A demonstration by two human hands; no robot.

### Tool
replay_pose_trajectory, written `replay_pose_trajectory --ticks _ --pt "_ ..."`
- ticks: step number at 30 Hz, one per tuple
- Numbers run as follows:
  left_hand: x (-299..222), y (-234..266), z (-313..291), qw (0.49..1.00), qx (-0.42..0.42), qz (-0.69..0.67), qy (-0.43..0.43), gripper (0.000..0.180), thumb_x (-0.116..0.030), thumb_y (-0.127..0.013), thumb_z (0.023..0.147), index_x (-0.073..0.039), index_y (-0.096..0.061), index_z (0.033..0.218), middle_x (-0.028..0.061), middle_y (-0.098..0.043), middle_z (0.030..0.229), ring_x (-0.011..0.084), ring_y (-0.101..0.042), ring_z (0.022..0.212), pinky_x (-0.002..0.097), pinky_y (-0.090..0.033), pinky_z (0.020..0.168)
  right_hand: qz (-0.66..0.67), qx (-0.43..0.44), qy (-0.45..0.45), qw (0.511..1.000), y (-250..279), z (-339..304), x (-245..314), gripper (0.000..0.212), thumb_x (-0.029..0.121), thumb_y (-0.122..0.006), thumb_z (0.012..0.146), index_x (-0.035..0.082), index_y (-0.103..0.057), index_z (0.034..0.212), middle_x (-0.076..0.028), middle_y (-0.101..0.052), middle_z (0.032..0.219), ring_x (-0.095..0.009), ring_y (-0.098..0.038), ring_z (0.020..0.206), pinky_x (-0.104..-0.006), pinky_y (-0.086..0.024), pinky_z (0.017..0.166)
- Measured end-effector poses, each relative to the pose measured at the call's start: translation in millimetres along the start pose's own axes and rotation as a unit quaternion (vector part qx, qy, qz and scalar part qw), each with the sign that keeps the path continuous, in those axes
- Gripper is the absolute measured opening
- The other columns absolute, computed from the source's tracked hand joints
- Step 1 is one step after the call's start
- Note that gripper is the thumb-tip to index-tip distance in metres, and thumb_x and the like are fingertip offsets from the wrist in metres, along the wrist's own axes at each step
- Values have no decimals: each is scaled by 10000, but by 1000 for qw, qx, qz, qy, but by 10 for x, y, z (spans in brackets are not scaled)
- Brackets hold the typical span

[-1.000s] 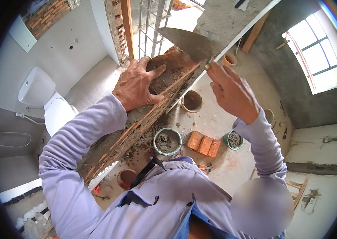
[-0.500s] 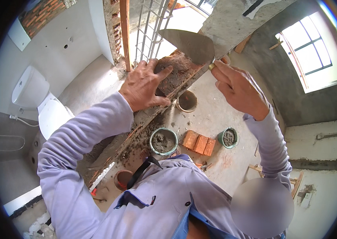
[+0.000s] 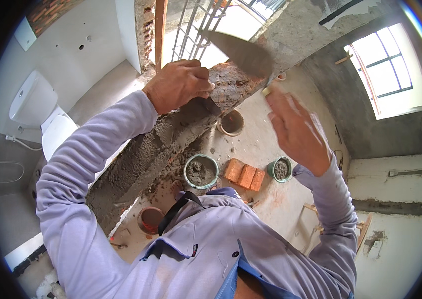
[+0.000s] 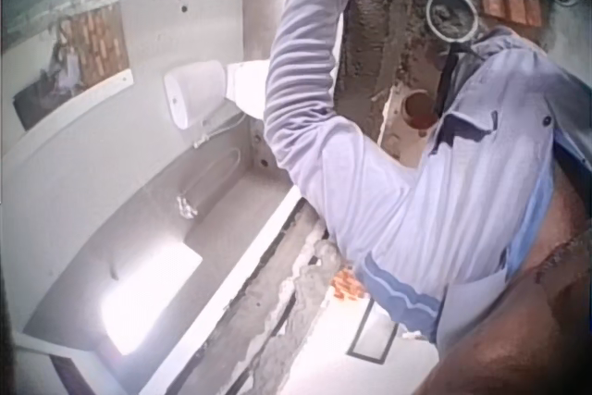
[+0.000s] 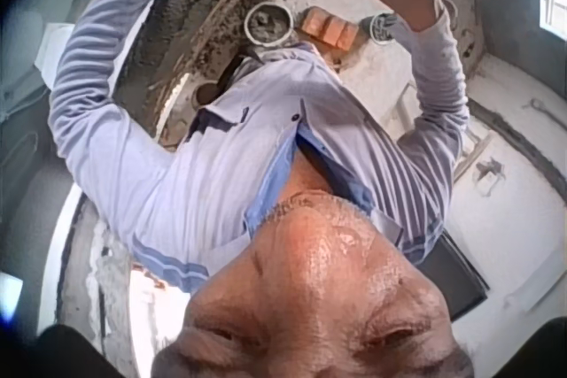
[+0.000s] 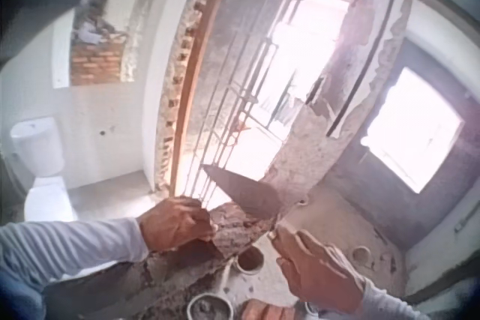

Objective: The person scoops mortar from a bucket and applies it to a brick wall using a trowel. They then pick up a brick, place it on the mortar, and tap it into position. The person also breaks a brick with the trowel and places the broken piece into the wall.

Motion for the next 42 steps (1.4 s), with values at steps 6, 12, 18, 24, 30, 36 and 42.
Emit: replay_pose_trajectory --ticks 6,12,18,24,30,36,42 --pt "10 5 0 1000 -15 -20 10 158 -223 -707 799 -128 -763 911 -19 -671 836 171 -636 851 317 -546 786 78 -99 46 991 163 -13 -44 404 69 -569 916 -13 -480 1301 -222 -636 1151 -415 -614 1058 -446 -498 875" --pt "19 -3 -46 999 -45 -29 1 161 -243 -717 787 -134 -760 897 -34 -658 822 159 -623 857 326 -547 784 63 -3 19 998 -64 -28 -105 461 64 -573 914 -36 -454 1348 -202 -647 1149 -394 -623 1041 -437 -495 887" --pt "43 -8 -50 998 -55 -40 17 163 -270 -748 756 -146 -758 862 -52 -651 823 136 -617 847 306 -552 736 69 -12 22 997 -25 -50 -137 472 59 -583 908 -63 -452 1346 -201 -658 1134 -385 -628 1029 -428 -497 890" --pt "36 15 -61 997 -63 -41 13 163 -276 -750 746 -142 -747 838 -58 -643 812 138 -607 834 295 -544 743 71 4 18 997 -56 -15 -108 489 51 -581 905 -60 -454 1364 -210 -657 1152 -376 -634 1044 -405 -495 905" --pt "46 5 -65 996 -53 -68 23 171 -276 -741 752 -145 -755 861 -49 -638 800 148 -604 826 303 -522 864 44 -106 11 993 116 -31 -29 506 48 -584 905 -62 -447 1379 -226 -656 1129 -366 -644 1045 -396 -495 904" --pt "33 12 -73 997 -59 -43 6 143 -287 -724 778 -156 -746 833 -43 -657 845 154 -626 865 322 -511 928 51 -43 3 998 -91 -34 -69 492 40 -579 900 -63 -464 1367 -220 -659 1134 -372 -645 1052 -393 -494 916" --pt "9 6 -27 999 -16 -30 20 125 -268 -717 792 -166 -752 855 -39 -662 858 147 -619 857 314 -543 849 84 -34 -7 996 95 76 -156 492 9 -535 913 -67 -445 1391 -264 -613 1229 -365 -624 1108 -367 -461 963"
Point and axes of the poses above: each hand's wrist, its own z-axis towards the middle knuckle, its own y-axis out of the back of the hand, x = y × z, the point moved 9 cm from there along z, towards the middle knuckle
